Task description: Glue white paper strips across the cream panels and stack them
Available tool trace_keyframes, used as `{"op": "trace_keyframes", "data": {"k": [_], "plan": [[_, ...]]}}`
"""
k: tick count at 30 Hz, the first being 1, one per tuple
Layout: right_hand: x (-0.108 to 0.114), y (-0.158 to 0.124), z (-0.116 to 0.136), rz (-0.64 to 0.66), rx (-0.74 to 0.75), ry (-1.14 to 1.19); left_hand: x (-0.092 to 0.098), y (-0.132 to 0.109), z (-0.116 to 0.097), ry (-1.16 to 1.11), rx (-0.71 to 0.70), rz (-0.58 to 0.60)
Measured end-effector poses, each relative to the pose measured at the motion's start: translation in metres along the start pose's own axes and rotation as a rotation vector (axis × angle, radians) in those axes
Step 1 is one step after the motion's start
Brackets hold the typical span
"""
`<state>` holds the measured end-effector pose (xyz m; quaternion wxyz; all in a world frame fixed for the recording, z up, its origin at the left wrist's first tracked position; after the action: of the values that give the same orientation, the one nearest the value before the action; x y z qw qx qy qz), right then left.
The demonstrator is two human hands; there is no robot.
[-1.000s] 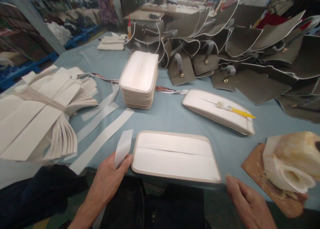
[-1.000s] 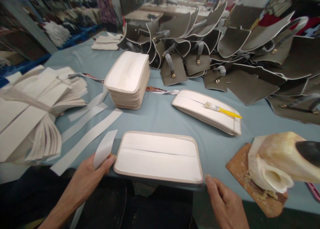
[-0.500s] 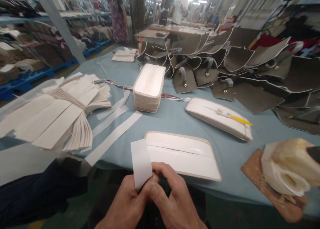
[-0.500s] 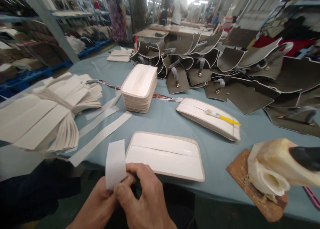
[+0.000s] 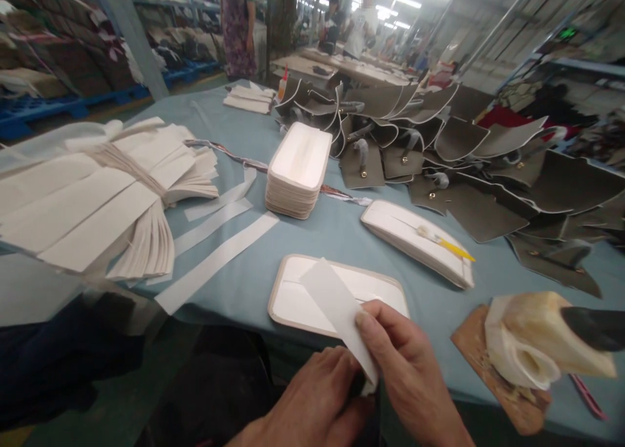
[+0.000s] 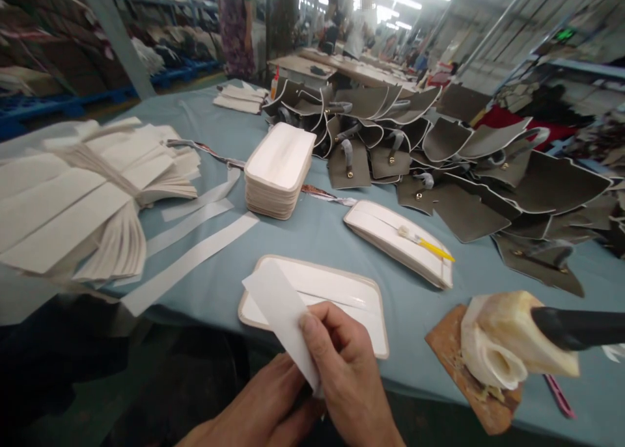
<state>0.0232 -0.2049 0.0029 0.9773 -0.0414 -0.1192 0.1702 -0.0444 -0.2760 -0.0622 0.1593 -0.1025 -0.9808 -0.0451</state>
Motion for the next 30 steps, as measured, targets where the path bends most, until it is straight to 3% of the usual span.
{"op": "trace_keyframes", "data": {"k": [4,11,21,30], "plan": [[-0.013,0.027,-0.014,0.184,-0.106,-0.125,0.011,-0.017,0.02,0.04,0.078,-0.034],[-0.035,0.055,-0.033,0.416,-0.171,-0.372,0.053,-0.042,0.021,0.159,0.1,-0.123],[-0.041,0.084,-0.029,0.475,-0.133,-0.797,0.087,-0.048,0.012,0.217,-0.031,-0.298],[-0.041,0.095,-0.027,0.468,-0.152,-0.85,0.102,-0.05,0.025,0.16,-0.065,-0.358]]}}
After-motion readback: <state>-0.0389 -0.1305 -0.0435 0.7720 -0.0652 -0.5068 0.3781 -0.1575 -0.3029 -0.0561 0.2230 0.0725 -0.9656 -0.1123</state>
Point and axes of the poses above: each hand's wrist, its own y-axis towards the middle knuckle, its own x-axis out of the back of the hand, z = x × y, the point moved 8 cm from there along y, towards the middle knuckle, and after that the axes turned 4 degrees about -z, right-handed, at the moved point
